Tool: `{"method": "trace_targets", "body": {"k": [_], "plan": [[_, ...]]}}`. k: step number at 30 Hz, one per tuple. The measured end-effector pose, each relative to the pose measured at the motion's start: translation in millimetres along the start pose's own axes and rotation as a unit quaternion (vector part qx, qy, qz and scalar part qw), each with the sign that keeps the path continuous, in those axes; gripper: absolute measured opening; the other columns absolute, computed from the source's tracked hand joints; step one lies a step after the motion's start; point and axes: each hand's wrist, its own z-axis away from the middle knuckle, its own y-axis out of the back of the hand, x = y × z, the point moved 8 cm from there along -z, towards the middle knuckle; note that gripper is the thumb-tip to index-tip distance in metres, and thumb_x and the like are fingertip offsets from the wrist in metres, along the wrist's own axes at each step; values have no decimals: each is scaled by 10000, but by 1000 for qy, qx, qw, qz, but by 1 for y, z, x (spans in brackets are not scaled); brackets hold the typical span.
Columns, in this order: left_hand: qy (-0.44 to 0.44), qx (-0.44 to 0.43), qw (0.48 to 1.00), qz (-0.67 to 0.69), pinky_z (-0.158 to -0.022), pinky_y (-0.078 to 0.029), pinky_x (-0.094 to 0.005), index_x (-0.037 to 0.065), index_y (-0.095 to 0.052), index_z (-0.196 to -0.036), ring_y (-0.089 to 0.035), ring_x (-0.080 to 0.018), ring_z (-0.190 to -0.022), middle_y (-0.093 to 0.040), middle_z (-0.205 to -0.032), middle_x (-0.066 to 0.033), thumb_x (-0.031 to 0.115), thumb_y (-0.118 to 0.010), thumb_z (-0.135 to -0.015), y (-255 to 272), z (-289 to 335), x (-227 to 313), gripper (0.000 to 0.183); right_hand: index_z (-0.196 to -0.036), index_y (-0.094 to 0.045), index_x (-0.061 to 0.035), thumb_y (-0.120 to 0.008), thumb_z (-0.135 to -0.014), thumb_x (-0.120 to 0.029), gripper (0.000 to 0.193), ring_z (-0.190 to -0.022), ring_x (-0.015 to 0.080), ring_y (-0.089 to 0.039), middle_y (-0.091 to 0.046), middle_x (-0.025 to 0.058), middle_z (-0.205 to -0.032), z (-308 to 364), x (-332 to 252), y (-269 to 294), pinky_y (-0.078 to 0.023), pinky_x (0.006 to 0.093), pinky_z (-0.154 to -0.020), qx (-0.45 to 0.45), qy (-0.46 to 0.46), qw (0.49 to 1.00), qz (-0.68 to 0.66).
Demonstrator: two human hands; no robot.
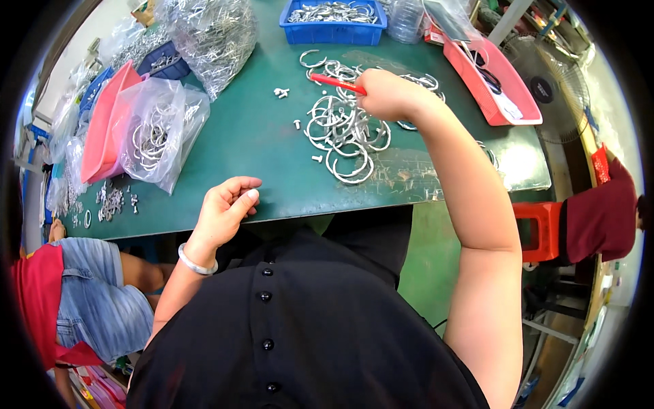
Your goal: The person picks up curved metal rings from a pile on the table, rotates them by hand, and uses a red marking tool to mark specific spots on the metal. The person picks up and handles several rings one at a time, sometimes setting them back into the pile or into a bin.
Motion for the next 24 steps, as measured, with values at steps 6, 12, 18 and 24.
{"method": "trace_targets", "body": {"k": [6,12,18,24], "plan": [[8,-15,1000,8,-625,-441,-210,-27,-553,-1031,-511,-68,-670,-561,-757,-16,97,-521,-849,-3,-2,3,223,-719,-537,22,-533,-755,-107,135,-556,124,-502,-518,46,-583,5,9,-7,-395,279,-512,-70,-15,993,93],[-3,-5,1000,9,-624,-442,-213,-29,-551,-1034,-508,-67,-672,-562,-758,-16,94,-519,-851,-10,-5,14,223,-683,-534,-17,-572,-741,-105,112,-529,59,-466,-495,-6,-554,24,-8,13,-362,221,-482,50,-96,969,-222],[43,-69,952,294,-622,-470,-230,-10,-571,-978,-578,-127,-671,-601,-789,-57,257,-487,-891,-44,-22,42,293,-767,-504,-26,-541,-709,-115,113,-620,270,-590,-539,124,-723,62,-117,-46,-478,340,-530,178,192,956,136],[105,-56,914,388,-612,-489,-227,-4,-561,-908,-586,-125,-700,-603,-822,-64,223,-495,-888,-56,-31,4,237,-759,-472,-53,-562,-671,-139,153,-560,168,-568,-494,38,-654,76,-132,-68,-462,280,-480,280,242,916,157]]}}
